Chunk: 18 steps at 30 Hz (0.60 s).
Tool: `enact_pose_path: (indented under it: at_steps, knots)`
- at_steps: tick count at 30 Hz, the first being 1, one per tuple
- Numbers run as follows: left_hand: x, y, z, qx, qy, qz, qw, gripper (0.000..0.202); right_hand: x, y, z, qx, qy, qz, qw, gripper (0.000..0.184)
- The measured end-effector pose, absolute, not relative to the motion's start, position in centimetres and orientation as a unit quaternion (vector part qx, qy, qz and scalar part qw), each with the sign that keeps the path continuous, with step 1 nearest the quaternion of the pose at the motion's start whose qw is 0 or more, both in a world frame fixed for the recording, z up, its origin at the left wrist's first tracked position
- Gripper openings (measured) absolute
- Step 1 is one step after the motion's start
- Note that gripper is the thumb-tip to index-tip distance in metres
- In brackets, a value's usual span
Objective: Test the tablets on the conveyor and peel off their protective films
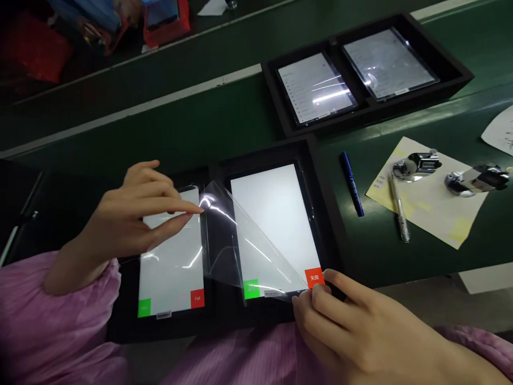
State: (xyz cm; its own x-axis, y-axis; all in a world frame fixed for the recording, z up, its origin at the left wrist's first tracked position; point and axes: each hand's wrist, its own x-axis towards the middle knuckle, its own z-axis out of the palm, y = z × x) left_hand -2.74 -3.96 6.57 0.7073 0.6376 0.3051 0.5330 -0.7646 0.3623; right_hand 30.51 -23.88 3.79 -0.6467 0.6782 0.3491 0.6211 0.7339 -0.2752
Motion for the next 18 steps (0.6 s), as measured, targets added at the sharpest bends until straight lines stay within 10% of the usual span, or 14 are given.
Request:
enact_pose_path:
  at_steps: [5,18]
  knots:
    - [0.7,-2.7,4.1,0.906,0.345,0.126,0.209,0.036,30.2,-20.5,4.8,-0.315,-0.927,-0.024,0.201,0.048]
    - [-14.7,-12.2,1.9,0.604,0.695,0.328,0.210,0.056,29.9,-0.8,2.0,-0.485,-0.719,0.145,0.476,0.010]
